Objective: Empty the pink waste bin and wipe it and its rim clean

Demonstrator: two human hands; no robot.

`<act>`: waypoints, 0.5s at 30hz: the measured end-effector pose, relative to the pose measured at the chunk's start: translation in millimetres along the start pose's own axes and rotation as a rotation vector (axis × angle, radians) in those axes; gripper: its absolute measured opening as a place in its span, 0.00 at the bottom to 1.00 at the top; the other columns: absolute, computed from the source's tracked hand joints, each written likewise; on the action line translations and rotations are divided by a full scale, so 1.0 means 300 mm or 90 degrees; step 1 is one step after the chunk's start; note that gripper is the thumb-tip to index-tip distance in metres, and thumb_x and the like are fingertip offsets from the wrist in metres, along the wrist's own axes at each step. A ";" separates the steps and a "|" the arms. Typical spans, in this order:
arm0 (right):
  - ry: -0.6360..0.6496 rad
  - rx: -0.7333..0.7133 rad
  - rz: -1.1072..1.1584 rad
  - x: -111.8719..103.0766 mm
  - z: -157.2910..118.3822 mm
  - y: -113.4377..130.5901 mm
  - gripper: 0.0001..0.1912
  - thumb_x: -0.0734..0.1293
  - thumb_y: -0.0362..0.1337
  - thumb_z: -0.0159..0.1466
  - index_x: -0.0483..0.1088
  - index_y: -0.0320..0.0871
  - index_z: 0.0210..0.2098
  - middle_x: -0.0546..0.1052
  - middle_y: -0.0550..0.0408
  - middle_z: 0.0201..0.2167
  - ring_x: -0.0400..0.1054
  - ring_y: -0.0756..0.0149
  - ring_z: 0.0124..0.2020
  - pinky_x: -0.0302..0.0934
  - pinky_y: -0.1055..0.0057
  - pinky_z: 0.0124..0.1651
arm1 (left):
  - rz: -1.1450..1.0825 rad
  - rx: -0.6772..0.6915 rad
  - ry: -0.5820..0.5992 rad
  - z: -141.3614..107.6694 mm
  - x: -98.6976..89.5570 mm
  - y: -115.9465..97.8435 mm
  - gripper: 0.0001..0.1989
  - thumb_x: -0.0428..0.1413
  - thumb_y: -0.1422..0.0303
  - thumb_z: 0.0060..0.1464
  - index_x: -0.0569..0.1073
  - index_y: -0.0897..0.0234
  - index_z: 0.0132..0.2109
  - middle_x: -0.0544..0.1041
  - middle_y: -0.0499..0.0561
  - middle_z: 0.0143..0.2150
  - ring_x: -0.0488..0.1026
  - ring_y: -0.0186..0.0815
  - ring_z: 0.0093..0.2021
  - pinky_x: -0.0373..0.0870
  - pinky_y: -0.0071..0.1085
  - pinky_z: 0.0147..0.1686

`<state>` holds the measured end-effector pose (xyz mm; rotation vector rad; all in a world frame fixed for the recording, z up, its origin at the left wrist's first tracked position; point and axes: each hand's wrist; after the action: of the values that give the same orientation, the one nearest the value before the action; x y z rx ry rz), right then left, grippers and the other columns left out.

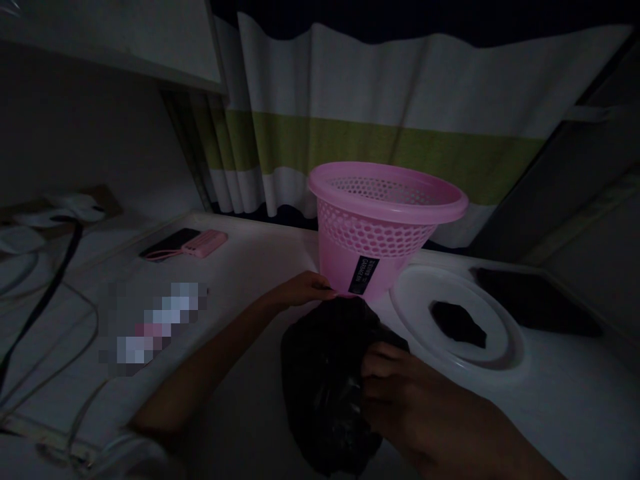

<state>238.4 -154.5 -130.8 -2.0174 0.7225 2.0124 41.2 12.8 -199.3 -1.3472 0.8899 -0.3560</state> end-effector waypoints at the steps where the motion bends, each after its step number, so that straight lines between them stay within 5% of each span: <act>1: 0.003 -0.004 -0.006 0.004 0.002 0.004 0.06 0.62 0.31 0.59 0.70 0.42 0.29 0.74 0.56 0.29 0.61 0.65 0.38 0.50 0.65 0.47 | 0.001 -0.003 0.000 0.001 -0.003 0.005 0.16 0.57 0.56 0.46 0.73 0.67 0.27 0.70 0.45 0.24 0.64 0.30 0.27 0.59 0.27 0.30; 10: -0.004 -0.025 -0.020 0.013 0.016 0.021 0.04 0.64 0.33 0.59 0.69 0.42 0.28 0.74 0.57 0.28 0.63 0.66 0.38 0.54 0.67 0.46 | 0.021 0.020 -0.018 0.005 -0.009 0.012 0.16 0.56 0.57 0.48 0.73 0.68 0.29 0.71 0.46 0.26 0.65 0.30 0.28 0.61 0.27 0.31; 15: -0.157 -0.005 -0.054 -0.009 -0.015 0.044 0.08 0.60 0.35 0.63 0.71 0.43 0.36 0.76 0.55 0.35 0.66 0.66 0.39 0.60 0.70 0.44 | 0.038 0.057 0.058 -0.022 -0.036 -0.035 0.20 0.50 0.54 0.53 0.71 0.69 0.40 0.72 0.51 0.35 0.68 0.32 0.34 0.64 0.29 0.36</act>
<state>236.2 -167.3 -125.2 -1.7291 0.5681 2.1638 32.4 13.4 -185.4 -1.2275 0.9761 -0.4084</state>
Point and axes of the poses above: each hand's wrist, its own z-axis towards the middle knuckle, its own x-axis out of the palm, y = z × x
